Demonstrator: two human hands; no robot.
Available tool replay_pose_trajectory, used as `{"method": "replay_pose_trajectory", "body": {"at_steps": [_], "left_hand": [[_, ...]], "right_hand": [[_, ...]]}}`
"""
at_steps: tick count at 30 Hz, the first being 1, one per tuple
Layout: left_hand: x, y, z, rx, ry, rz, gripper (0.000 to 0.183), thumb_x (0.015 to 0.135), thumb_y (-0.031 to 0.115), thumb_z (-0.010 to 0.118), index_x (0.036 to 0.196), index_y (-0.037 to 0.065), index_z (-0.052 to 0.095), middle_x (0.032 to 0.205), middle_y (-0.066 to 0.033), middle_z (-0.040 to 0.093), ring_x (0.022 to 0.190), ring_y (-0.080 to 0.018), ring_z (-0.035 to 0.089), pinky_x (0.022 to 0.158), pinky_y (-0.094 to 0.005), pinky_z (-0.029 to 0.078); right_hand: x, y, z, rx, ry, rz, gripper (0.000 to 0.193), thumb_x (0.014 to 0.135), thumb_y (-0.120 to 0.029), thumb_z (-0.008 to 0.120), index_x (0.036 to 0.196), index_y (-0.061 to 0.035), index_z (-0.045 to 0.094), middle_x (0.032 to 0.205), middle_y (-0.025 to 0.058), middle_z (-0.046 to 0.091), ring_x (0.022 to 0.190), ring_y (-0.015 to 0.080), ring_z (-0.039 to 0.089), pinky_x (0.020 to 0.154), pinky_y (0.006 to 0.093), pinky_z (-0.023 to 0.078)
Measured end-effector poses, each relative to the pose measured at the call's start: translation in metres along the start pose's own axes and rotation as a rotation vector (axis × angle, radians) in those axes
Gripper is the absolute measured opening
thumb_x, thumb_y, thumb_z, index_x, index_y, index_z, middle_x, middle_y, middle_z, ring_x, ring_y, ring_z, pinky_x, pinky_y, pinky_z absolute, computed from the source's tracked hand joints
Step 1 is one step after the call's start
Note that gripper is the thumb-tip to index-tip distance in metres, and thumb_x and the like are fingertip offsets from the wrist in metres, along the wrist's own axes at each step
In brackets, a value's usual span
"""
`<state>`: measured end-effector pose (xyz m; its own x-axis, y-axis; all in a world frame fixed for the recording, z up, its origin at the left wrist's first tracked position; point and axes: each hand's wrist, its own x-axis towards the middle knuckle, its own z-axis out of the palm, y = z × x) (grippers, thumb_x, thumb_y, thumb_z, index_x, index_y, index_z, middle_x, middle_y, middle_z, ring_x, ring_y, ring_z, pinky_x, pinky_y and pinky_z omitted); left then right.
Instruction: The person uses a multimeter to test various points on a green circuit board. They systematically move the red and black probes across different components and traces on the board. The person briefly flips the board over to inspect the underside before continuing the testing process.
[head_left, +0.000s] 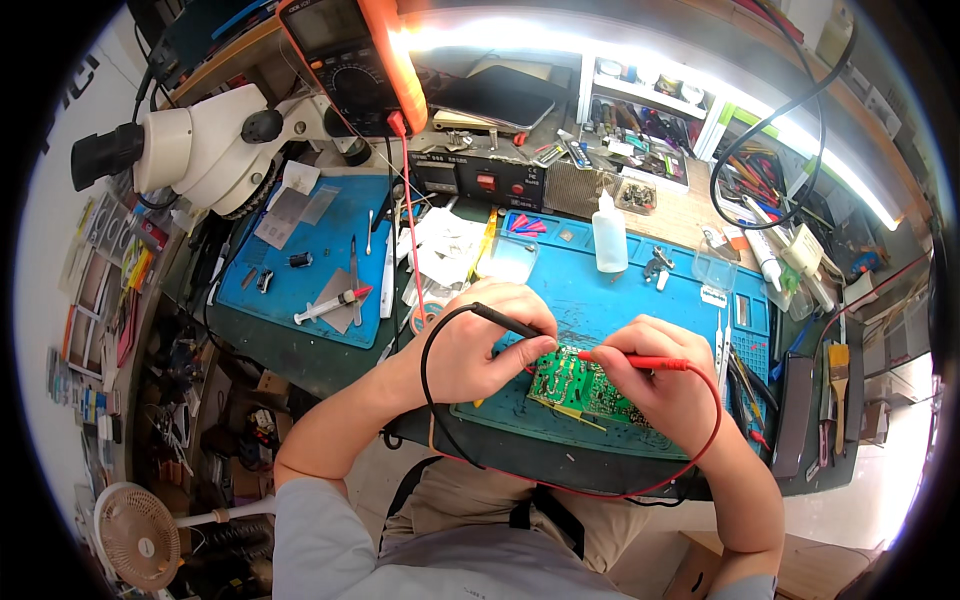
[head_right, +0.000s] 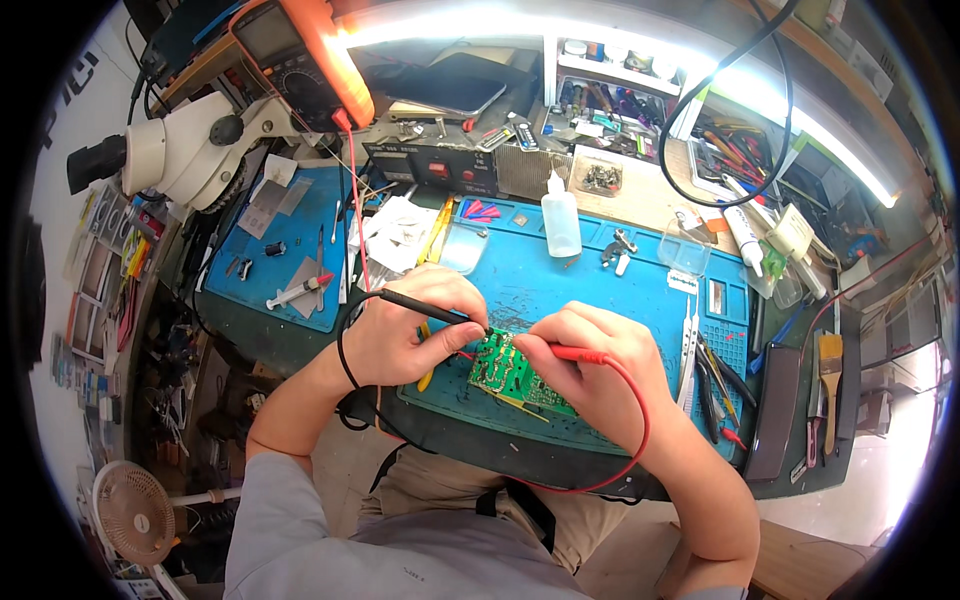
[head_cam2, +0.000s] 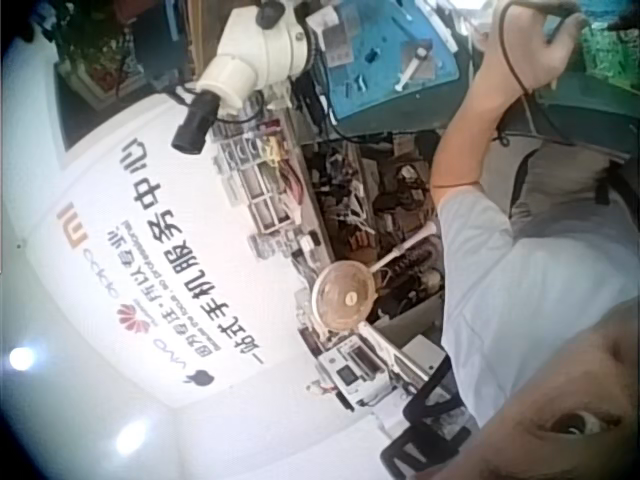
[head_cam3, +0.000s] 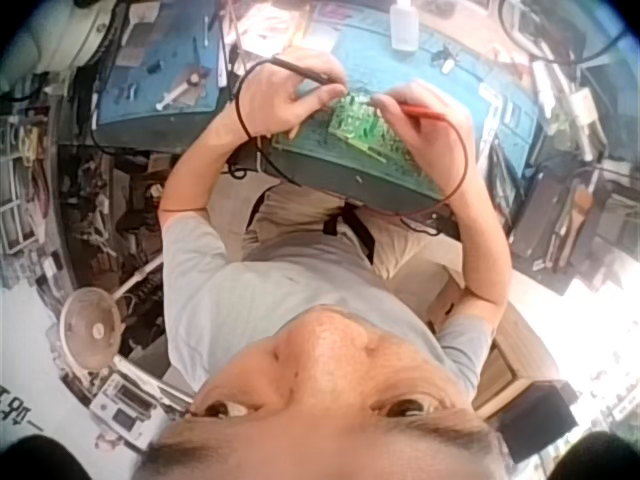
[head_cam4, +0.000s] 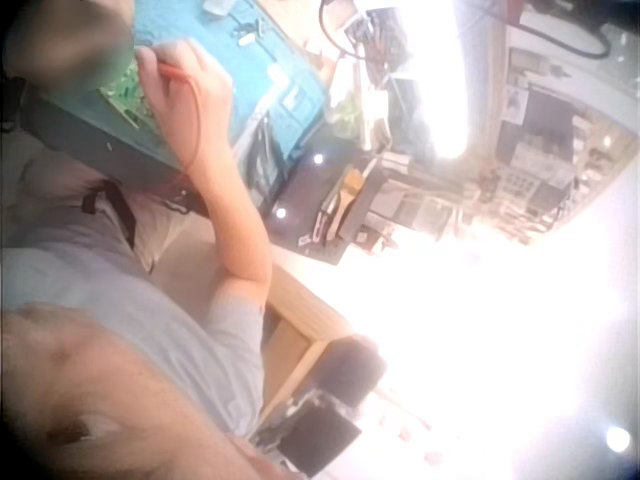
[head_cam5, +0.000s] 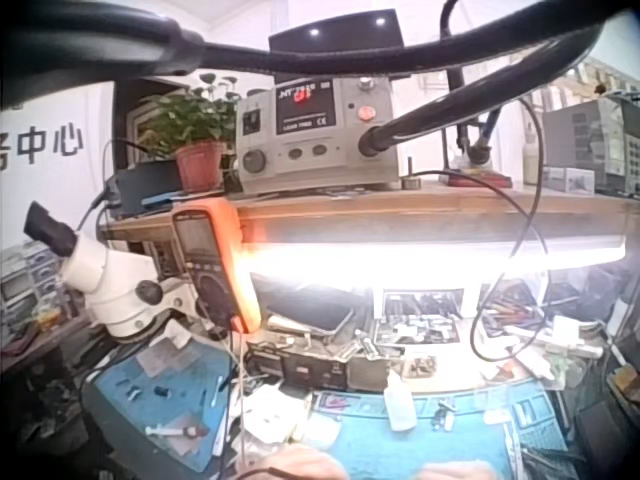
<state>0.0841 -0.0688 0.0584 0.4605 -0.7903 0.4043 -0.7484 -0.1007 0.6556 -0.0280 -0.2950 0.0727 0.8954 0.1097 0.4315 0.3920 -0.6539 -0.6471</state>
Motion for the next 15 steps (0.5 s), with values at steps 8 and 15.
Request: {"method": "replay_pose_trajectory", "body": {"at_steps": [8, 15], "left_hand": [[-0.0012, 0.0, -0.0021, -0.006, -0.005, -0.004, 0.009, 0.091, 0.014, 0.073, 0.093, 0.006, 0.069, 0.092, -0.0067, 0.07, 0.09, -0.0264, 0.065, 0.086, -0.0377, 0.048], [0.0035, 0.0036, -0.0047, 0.015, -0.018, 0.008, 0.008, 0.09, 0.01, 0.072, 0.094, 0.005, 0.068, 0.093, -0.0073, 0.07, 0.089, -0.027, 0.065, 0.085, -0.038, 0.049]], "right_hand": [[0.0005, -0.0001, 0.0015, -0.008, -0.003, -0.007, 0.016, 0.088, -0.014, 0.079, 0.082, -0.0054, 0.068, 0.074, 0.0078, 0.064, 0.064, 0.0258, 0.064, 0.056, 0.0357, 0.049], [-0.001, 0.0016, -0.0012, -0.012, 0.001, -0.02, 0.013, 0.089, -0.014, 0.079, 0.084, -0.0051, 0.069, 0.077, 0.0076, 0.067, 0.065, 0.0249, 0.067, 0.057, 0.0348, 0.051]]}}
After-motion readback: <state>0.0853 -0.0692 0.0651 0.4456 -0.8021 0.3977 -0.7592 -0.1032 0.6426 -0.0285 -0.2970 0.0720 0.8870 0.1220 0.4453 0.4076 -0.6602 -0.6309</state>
